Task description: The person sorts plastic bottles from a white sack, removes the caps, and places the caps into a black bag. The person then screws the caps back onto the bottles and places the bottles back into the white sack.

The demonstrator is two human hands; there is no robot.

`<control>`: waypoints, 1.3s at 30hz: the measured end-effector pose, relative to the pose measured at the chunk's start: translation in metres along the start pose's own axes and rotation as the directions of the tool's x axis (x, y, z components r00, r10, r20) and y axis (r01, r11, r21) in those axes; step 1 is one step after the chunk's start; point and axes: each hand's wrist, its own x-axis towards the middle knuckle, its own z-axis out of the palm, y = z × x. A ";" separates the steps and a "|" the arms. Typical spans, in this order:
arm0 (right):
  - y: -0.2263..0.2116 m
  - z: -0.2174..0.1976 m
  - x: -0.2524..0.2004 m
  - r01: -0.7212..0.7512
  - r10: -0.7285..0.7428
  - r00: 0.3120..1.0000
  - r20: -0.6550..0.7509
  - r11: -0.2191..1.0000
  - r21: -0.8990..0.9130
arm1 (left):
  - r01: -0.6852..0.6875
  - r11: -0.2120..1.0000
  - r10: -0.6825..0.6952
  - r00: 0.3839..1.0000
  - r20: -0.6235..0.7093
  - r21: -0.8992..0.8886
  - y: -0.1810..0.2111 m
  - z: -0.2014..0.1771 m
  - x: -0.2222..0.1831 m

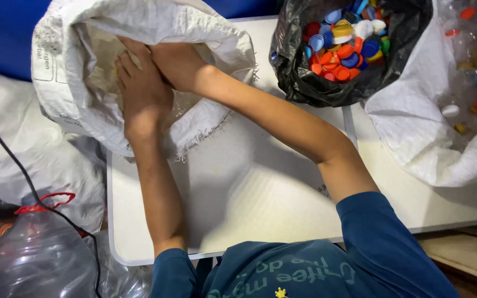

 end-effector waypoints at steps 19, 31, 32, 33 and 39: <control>0.050 -0.271 -0.338 -0.231 0.180 0.863 -0.472 0.971 -0.052 | -0.755 0.639 0.731 0.537 0.422 -0.147 0.193 0.028 -0.116; 0.265 -0.237 -0.500 -0.693 0.692 0.355 -0.629 0.646 0.319 | -0.522 0.430 0.871 0.456 0.185 -0.737 0.357 0.304 -0.109; 0.276 -0.229 -0.496 -0.722 0.690 0.369 -0.623 0.635 0.276 | -0.514 0.407 0.845 0.527 0.096 -0.755 0.362 0.328 -0.107; 0.288 -0.219 -0.488 -0.745 0.687 0.380 -0.620 0.625 0.236 | -0.514 0.381 0.808 0.589 0.008 -0.768 0.366 0.352 -0.101; 0.353 -0.194 -0.434 -0.813 0.728 0.383 -0.568 0.558 0.166 | -0.476 0.376 0.735 0.676 -0.056 -0.795 0.359 0.390 -0.070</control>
